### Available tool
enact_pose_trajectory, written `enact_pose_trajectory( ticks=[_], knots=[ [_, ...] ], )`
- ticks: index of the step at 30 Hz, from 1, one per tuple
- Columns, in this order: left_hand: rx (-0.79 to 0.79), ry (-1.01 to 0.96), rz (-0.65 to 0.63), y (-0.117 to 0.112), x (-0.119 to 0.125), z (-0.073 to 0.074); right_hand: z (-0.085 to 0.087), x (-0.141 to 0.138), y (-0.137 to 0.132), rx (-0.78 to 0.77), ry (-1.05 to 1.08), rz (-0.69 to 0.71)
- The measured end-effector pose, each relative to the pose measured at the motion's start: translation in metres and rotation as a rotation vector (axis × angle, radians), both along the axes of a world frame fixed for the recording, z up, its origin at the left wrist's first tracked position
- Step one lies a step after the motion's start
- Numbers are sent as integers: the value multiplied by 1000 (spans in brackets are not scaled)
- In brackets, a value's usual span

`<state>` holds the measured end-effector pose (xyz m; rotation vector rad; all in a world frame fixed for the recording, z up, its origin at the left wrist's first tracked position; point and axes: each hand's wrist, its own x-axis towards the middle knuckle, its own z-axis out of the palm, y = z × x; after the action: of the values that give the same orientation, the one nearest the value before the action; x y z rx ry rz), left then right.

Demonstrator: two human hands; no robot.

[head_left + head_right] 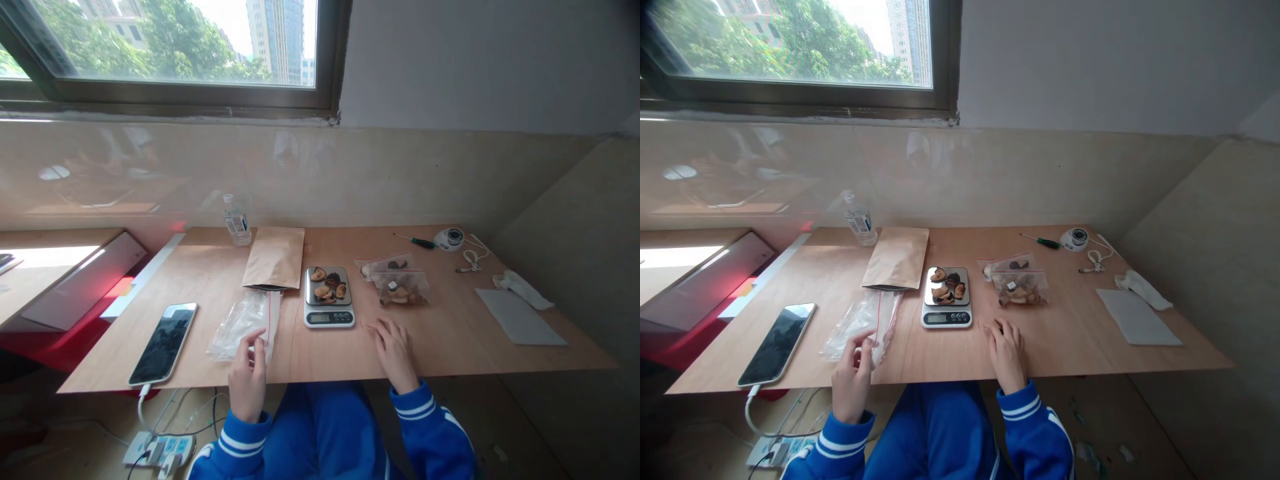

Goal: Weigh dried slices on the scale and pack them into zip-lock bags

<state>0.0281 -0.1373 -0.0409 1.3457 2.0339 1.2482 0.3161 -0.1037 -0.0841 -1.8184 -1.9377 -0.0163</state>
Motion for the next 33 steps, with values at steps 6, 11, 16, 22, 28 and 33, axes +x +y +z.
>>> enact_pose_trajectory(
  ticks=[6,11,16,22,28,33],
  knots=[
    [-43,-143,-133,2,9,8,38,-46,19,16,279,179],
    [-71,-152,-243,3,16,5,46,-86,48,41,293,277],
    [-76,-180,-182,1,5,7,49,-94,75,24,148,293],
    [-96,-211,-114,-2,-4,13,51,-101,84,-37,-15,242],
    [-10,6,21,-3,-15,20,51,-124,85,-17,3,157],
    [-30,451,-28,15,-26,21,66,-163,103,-1,104,270]
  ],
)
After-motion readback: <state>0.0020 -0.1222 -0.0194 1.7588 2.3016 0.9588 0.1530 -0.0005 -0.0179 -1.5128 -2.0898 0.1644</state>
